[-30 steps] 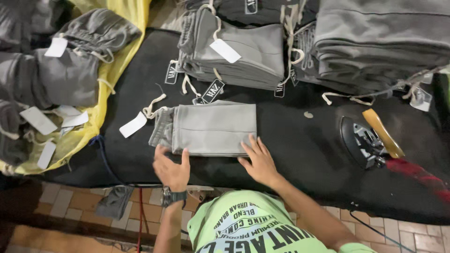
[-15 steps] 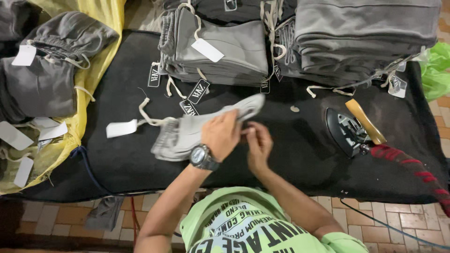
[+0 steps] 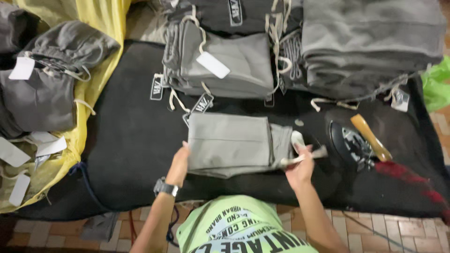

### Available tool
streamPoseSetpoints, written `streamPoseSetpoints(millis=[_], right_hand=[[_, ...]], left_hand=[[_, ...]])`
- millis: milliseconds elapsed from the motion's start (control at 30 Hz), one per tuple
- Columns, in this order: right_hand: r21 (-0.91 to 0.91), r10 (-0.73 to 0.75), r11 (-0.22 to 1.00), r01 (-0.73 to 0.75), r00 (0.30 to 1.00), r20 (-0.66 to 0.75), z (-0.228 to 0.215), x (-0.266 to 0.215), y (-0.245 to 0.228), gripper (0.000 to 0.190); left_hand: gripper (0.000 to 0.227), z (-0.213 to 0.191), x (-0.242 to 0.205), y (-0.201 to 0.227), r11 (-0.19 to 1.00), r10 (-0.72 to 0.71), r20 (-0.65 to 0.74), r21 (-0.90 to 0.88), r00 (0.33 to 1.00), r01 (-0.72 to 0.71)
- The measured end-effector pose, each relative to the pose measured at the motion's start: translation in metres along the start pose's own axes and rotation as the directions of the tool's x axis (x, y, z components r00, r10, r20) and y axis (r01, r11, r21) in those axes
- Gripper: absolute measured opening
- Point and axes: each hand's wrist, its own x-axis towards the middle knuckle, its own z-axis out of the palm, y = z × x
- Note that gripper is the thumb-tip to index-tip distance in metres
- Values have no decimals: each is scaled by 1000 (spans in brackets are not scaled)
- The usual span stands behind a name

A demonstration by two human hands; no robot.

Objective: The person irons multiple pairs of grey sweatpants on a black ironing table. They unfold each pair, smooth the fabric, press it with a steam iron, fold it, and place it on a growing stack. The process is repeated for several items.

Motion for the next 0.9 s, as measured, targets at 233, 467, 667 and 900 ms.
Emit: streamPoseSetpoints(millis=[233, 467, 667, 900], right_hand=[[-435, -577, 658, 615, 783, 235, 11, 13, -24, 43], [-155, -756, 566, 810, 584, 296, 134, 69, -107, 36], [-798, -467, 444, 407, 866, 181, 193, 194, -57, 35], [-784, -329, 578, 226, 944, 30, 78, 170, -4, 56]], left_hand=[[43, 14, 1, 61, 757, 405, 304, 418, 862, -503], [48, 54, 69, 181, 475, 758, 174, 514, 629, -714], [59, 13, 202, 157, 544, 746, -104, 664, 658, -512], [50, -64, 197, 144, 599, 778, -225, 550, 587, -583]])
